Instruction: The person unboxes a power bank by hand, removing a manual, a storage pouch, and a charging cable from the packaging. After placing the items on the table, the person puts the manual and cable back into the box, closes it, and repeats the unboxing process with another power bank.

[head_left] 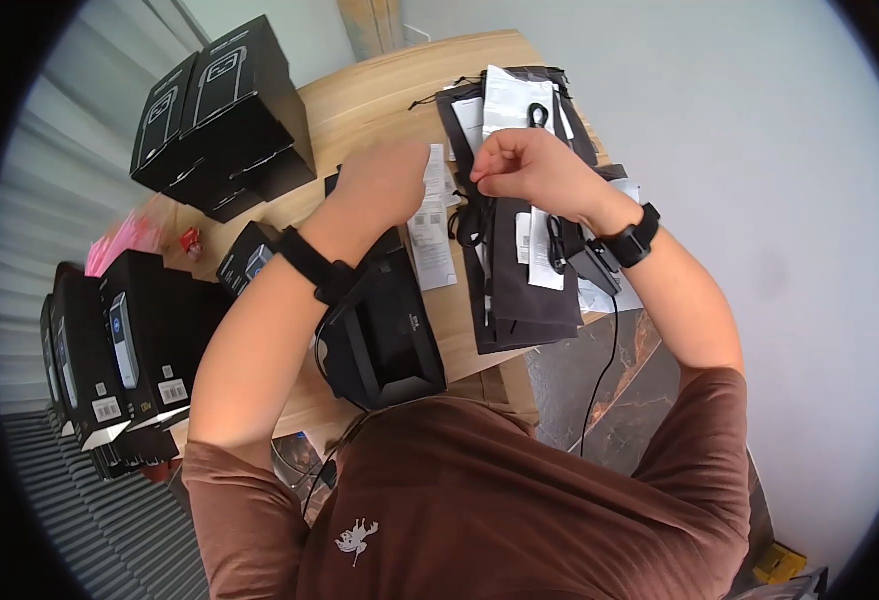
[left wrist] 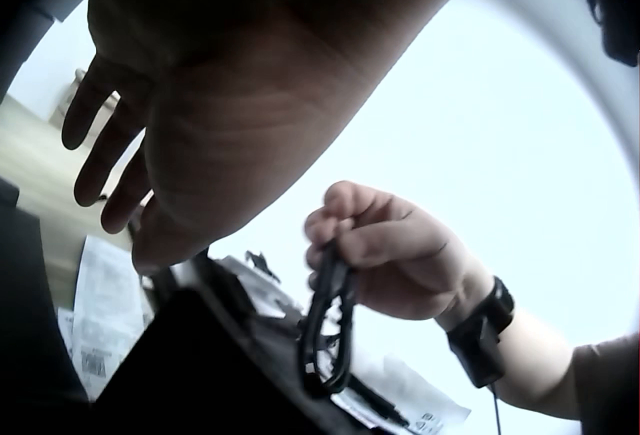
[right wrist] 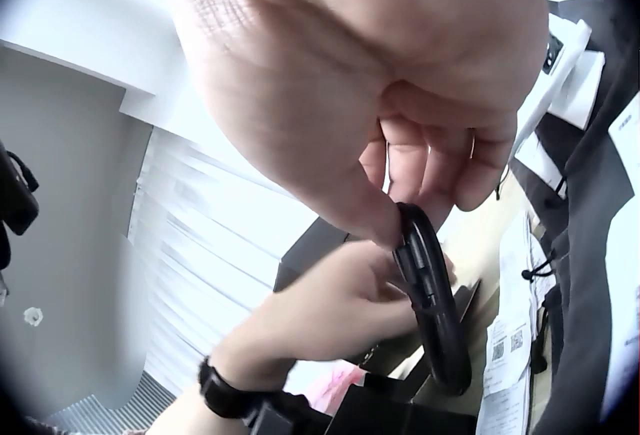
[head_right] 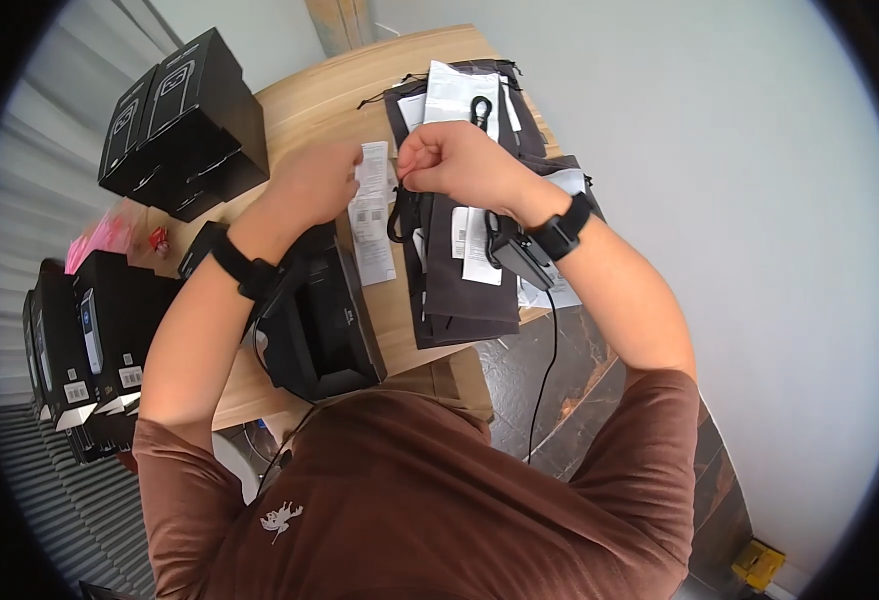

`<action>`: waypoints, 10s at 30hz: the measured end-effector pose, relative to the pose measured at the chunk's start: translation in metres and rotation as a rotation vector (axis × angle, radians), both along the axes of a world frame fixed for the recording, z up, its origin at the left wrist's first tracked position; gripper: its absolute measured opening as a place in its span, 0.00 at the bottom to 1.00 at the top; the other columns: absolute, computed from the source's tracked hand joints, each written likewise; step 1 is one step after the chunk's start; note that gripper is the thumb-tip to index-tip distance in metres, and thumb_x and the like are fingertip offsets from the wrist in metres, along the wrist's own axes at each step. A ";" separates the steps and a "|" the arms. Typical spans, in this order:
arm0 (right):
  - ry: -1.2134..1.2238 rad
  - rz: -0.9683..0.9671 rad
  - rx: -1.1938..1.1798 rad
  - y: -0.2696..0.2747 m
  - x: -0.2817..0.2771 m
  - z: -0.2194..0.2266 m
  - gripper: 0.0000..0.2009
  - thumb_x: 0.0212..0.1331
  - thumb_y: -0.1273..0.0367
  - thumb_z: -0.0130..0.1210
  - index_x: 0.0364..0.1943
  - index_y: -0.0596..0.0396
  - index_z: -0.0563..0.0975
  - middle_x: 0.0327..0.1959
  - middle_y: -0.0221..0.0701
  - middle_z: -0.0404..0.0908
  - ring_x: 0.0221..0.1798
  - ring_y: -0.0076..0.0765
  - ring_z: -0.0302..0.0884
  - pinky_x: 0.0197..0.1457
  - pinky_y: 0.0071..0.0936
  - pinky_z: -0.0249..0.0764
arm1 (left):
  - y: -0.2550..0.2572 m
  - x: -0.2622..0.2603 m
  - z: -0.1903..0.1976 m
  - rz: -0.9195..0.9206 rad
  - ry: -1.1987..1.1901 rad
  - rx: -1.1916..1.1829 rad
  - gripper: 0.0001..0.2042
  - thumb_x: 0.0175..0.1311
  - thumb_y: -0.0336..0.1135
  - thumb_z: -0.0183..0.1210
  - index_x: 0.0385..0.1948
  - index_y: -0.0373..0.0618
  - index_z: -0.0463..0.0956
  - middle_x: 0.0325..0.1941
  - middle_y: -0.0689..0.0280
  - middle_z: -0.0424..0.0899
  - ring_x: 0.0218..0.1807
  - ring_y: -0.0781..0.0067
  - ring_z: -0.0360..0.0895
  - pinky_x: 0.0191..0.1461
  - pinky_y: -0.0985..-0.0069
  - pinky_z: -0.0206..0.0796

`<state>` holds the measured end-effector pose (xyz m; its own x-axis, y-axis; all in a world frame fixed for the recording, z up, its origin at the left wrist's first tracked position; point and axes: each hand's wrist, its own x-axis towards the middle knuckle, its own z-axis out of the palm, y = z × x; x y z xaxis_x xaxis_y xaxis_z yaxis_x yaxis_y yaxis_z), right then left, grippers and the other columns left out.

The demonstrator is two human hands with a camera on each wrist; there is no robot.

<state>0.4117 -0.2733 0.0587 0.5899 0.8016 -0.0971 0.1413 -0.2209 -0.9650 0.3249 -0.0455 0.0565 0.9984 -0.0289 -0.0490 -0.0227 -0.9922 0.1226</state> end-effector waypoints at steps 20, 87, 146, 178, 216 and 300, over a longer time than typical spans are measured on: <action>-0.479 0.225 -0.280 0.032 -0.089 0.025 0.06 0.65 0.74 0.66 0.37 0.60 0.79 0.27 0.28 0.82 0.30 0.20 0.78 0.36 0.24 0.76 | 0.021 -0.324 -0.016 0.181 -0.376 -0.628 0.08 0.58 0.24 0.73 0.33 0.44 0.81 0.30 0.63 0.85 0.30 0.61 0.82 0.34 0.68 0.74; -1.091 0.237 0.201 0.036 -0.229 -0.067 0.16 0.55 0.60 0.75 0.45 0.50 0.86 0.54 0.31 0.85 0.54 0.38 0.83 0.60 0.41 0.78 | 0.033 -0.285 -0.105 -0.184 -0.539 -0.714 0.23 0.51 0.36 0.80 0.50 0.52 0.84 0.66 0.61 0.78 0.65 0.48 0.74 0.65 0.56 0.73; -0.777 0.073 0.028 0.130 -0.244 -0.073 0.36 0.51 0.68 0.77 0.67 0.58 0.74 0.81 0.57 0.61 0.76 0.69 0.69 0.74 0.48 0.75 | 0.129 -0.358 0.115 0.358 -0.867 0.383 0.16 0.64 0.29 0.62 0.54 0.40 0.84 0.63 0.55 0.86 0.70 0.48 0.80 0.78 0.36 0.58; -0.713 0.078 0.314 0.074 -0.252 -0.079 0.10 0.56 0.70 0.70 0.36 0.52 0.78 0.49 0.36 0.84 0.47 0.47 0.81 0.51 0.42 0.76 | 0.055 -0.354 0.003 -0.511 -0.585 -0.408 0.08 0.60 0.25 0.60 0.39 0.41 0.73 0.57 0.55 0.85 0.58 0.40 0.83 0.59 0.43 0.77; -0.544 -0.153 0.266 0.001 -0.225 -0.058 0.12 0.56 0.80 0.64 0.45 0.59 0.82 0.42 0.38 0.85 0.40 0.44 0.84 0.42 0.32 0.79 | 0.023 -0.270 -0.059 0.193 -0.360 -0.130 0.29 0.57 0.33 0.74 0.62 0.37 0.77 0.77 0.49 0.72 0.80 0.32 0.62 0.80 0.45 0.59; -0.760 -0.166 0.016 0.050 -0.247 -0.081 0.14 0.57 0.75 0.66 0.48 0.55 0.83 0.49 0.39 0.84 0.50 0.52 0.80 0.56 0.45 0.74 | 0.042 -0.304 -0.056 0.252 -0.449 -0.342 0.23 0.67 0.25 0.61 0.65 0.38 0.74 0.76 0.47 0.71 0.77 0.37 0.67 0.82 0.42 0.52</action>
